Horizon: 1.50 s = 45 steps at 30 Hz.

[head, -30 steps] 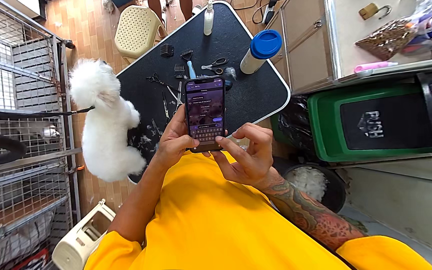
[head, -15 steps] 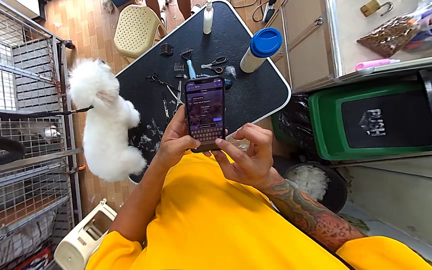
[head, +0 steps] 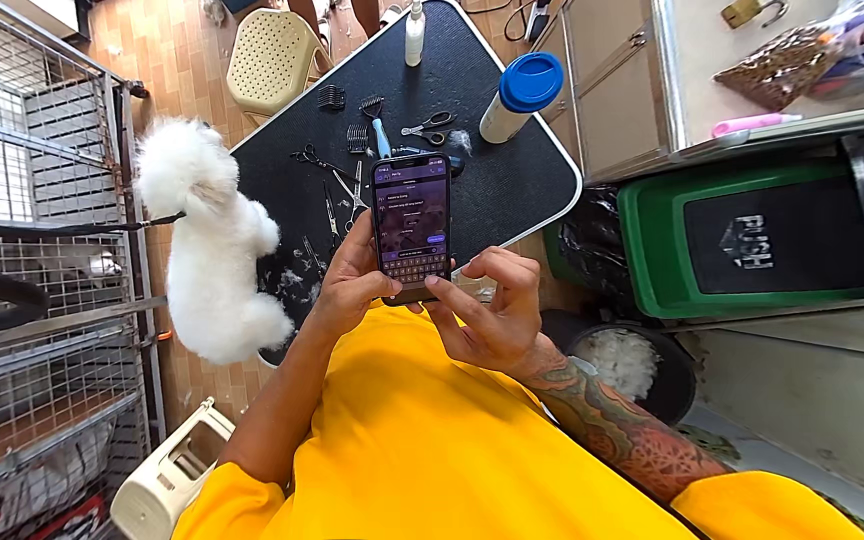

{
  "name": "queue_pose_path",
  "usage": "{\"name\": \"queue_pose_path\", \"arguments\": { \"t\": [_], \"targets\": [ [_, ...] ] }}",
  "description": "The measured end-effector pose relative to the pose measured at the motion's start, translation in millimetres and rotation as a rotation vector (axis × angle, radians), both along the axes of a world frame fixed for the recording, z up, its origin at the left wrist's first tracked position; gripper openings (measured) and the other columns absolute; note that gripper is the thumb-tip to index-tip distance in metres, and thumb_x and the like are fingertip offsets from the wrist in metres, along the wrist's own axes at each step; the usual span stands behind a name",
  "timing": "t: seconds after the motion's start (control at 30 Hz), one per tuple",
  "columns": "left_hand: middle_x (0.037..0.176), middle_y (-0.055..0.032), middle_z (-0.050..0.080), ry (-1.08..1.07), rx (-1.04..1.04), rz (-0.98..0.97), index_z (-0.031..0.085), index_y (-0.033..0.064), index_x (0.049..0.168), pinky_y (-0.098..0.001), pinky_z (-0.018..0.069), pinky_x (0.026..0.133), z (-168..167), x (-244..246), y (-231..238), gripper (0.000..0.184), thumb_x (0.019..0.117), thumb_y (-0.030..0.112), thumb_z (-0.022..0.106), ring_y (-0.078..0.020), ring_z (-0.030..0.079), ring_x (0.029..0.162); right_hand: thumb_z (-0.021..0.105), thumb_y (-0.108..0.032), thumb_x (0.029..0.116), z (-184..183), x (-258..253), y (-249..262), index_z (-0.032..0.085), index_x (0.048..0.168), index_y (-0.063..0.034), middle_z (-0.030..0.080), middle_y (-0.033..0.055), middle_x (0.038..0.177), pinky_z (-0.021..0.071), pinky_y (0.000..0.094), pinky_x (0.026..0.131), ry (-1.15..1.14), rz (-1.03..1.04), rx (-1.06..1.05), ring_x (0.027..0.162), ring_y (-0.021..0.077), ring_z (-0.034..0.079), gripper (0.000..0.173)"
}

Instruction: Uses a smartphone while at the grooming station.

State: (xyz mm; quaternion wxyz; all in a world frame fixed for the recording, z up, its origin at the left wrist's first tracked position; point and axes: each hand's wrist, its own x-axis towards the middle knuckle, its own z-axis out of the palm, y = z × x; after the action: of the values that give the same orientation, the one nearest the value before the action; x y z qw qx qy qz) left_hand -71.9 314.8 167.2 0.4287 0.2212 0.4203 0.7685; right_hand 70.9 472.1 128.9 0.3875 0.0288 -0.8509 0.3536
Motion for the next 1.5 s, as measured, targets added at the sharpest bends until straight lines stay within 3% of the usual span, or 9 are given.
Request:
{"name": "queue_pose_path", "arguments": {
  "t": [0.17,0.3,0.5,0.67,0.93,1.1,1.23,1.33,1.5],
  "targets": [
    [0.128,-0.0112,0.06,0.022,-0.009,-0.014,0.035,0.0136,0.149,-0.0391,0.0623,0.079,0.8,0.9,1.0,0.073,0.081,-0.009,0.051,-0.0201,0.068,0.105,0.071,-0.025,0.0957,1.0,-0.4,-0.2,0.071,0.125,-0.0196,0.05,0.0098,0.125,0.0411,0.0429,0.104,-0.048,-0.002,0.031,0.119,0.0237,0.048,0.03],
    [0.129,-0.0092,0.059,0.076,-0.023,-0.008,0.035,0.0105,0.147,-0.0369,0.0571,0.093,1.4,1.9,2.5,0.072,0.0802,-0.009,0.053,-0.0168,0.065,0.111,0.065,-0.025,0.0987,1.9,-0.9,-0.3,0.068,0.132,-0.023,0.049,0.0121,0.128,0.0389,0.0457,0.104,-0.109,0.019,0.046,0.12,0.0258,0.047,0.034],
    [0.131,-0.0117,0.059,0.057,-0.035,0.001,0.032,0.0101,0.15,-0.0386,0.0591,0.089,0.9,1.3,1.0,0.075,0.0799,-0.009,0.051,-0.0193,0.066,0.11,0.074,-0.019,0.0934,-2.1,0.5,0.6,0.076,0.117,-0.0189,0.052,0.0103,0.124,0.042,0.0442,0.103,-0.011,0.032,0.029,0.117,0.0244,0.05,0.023],
    [0.129,-0.0134,0.059,0.031,-0.029,-0.007,0.032,0.0101,0.149,-0.0398,0.0625,0.08,1.8,0.4,1.5,0.074,0.0801,-0.01,0.05,-0.0213,0.068,0.106,0.078,-0.019,0.0912,-2.5,-0.7,1.0,0.075,0.114,-0.0158,0.053,0.0089,0.119,0.0438,0.0427,0.102,0.032,0.002,0.021,0.115,0.023,0.051,0.024],
    [0.129,-0.0116,0.059,0.069,-0.043,-0.007,0.033,0.0093,0.148,-0.0376,0.0599,0.086,2.9,-0.2,3.0,0.074,0.0789,-0.01,0.049,-0.0188,0.066,0.108,0.071,-0.024,0.096,1.9,-2.6,0.5,0.071,0.124,-0.0179,0.051,0.0113,0.124,0.0419,0.0433,0.103,-0.04,0.009,0.033,0.119,0.0245,0.049,0.029],
    [0.128,-0.0118,0.06,0.074,-0.055,-0.01,0.033,0.009,0.149,-0.0368,0.0611,0.082,4.2,-0.9,2.4,0.074,0.0789,-0.01,0.05,-0.0182,0.067,0.104,0.066,-0.027,0.0986,3.1,-4.0,1.2,0.069,0.132,-0.0199,0.049,0.0126,0.128,0.0402,0.0441,0.104,-0.097,0.024,0.049,0.12,0.0255,0.048,0.034],
    [0.128,-0.0122,0.06,0.048,-0.049,0.003,0.033,0.0102,0.149,-0.0372,0.062,0.079,4.9,-1.2,2.0,0.075,0.0791,-0.01,0.049,-0.0189,0.068,0.104,0.077,-0.034,0.0921,0.6,-3.2,1.5,0.069,0.127,-0.0193,0.05,0.0087,0.123,0.0419,0.0411,0.102,-0.026,-0.075,0.013,0.117,0.0221,0.049,0.039],
    [0.129,-0.0126,0.059,0.05,-0.034,0.001,0.032,0.01,0.149,-0.0375,0.0627,0.078,5.3,-1.9,1.7,0.074,0.0798,-0.011,0.049,-0.0197,0.068,0.105,0.076,-0.038,0.0918,0.1,-3.1,3.4,0.068,0.126,-0.0168,0.049,0.0102,0.122,0.0415,0.0401,0.101,-0.049,-0.097,0.021,0.116,0.0223,0.048,0.041],
    [0.127,-0.0133,0.059,0.05,-0.054,0.003,0.033,0.0103,0.148,-0.0377,0.0631,0.074,5.4,-1.1,1.9,0.072,0.0812,-0.01,0.051,-0.0208,0.068,0.102,0.072,-0.037,0.0944,3.2,-5.0,2.6,0.064,0.136,-0.0175,0.048,0.0128,0.126,0.041,0.0426,0.1,-0.096,-0.069,0.037,0.117,0.0252,0.048,0.047]
  ]
}}
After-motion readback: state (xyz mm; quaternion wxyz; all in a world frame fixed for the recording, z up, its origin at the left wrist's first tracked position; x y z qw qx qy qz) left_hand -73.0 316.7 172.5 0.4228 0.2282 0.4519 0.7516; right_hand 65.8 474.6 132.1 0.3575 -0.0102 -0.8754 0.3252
